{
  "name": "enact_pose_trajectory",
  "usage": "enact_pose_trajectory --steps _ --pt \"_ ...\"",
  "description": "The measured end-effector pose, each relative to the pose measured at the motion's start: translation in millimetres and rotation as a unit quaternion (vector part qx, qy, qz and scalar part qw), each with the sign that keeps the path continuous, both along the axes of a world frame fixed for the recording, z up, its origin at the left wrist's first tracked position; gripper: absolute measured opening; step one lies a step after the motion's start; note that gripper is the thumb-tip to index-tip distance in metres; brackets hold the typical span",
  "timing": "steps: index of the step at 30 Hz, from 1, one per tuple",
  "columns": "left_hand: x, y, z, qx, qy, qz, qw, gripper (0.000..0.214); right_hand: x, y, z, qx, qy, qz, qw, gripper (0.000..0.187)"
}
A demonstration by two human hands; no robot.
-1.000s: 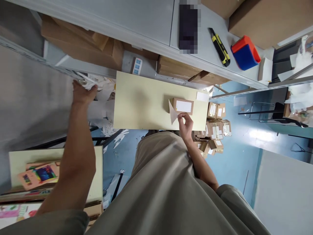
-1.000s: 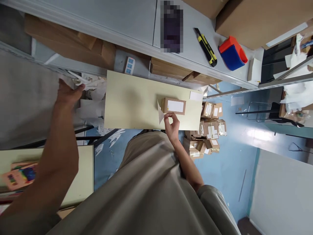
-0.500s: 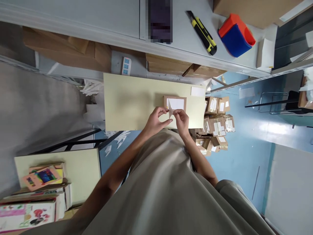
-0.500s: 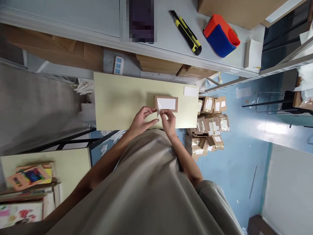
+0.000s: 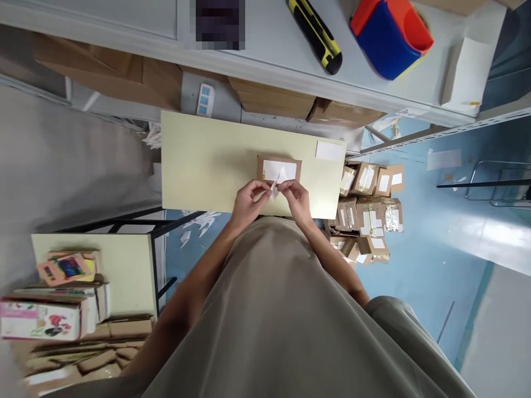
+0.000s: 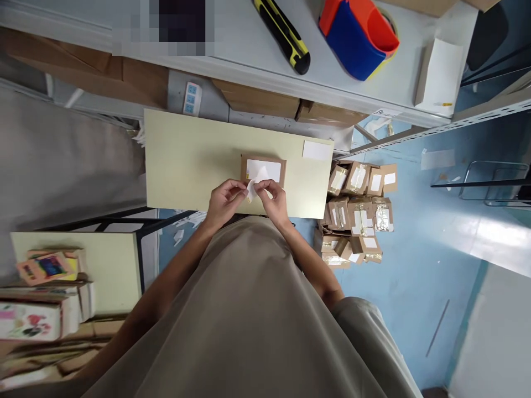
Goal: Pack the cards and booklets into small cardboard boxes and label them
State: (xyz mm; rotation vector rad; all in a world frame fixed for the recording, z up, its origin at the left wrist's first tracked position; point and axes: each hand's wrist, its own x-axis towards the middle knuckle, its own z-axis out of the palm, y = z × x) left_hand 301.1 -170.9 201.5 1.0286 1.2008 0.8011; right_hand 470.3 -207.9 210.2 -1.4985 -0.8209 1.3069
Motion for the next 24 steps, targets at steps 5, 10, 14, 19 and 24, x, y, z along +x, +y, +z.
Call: enact_pose_trajectory --steps 5,10,14,19,24 --pt "4 -3 -10.2 -0.049 0.014 0.087 0.995 0.033 31 -11 -17.0 0.002 -0.037 -0.012 0.999 0.039" --pt "-3 -4 -7.1 -0.093 -0.060 0.148 0.983 0.035 62 -18 -39.2 -0.048 -0.071 -0.010 0.996 0.040" --pt "0 -7 1.5 -0.101 -0.056 0.131 0.985 0.038 71 -18 -53.0 -0.079 -0.055 0.034 0.995 0.046" --pt "11 -9 5.2 -0.096 -0.014 0.103 0.990 0.038 67 -14 -58.3 -0.080 -0.031 0.046 0.995 0.052" --pt "15 -7 -4.4 -0.074 0.001 0.103 0.992 0.041 66 -16 -54.2 -0.076 -0.060 0.028 0.995 0.055"
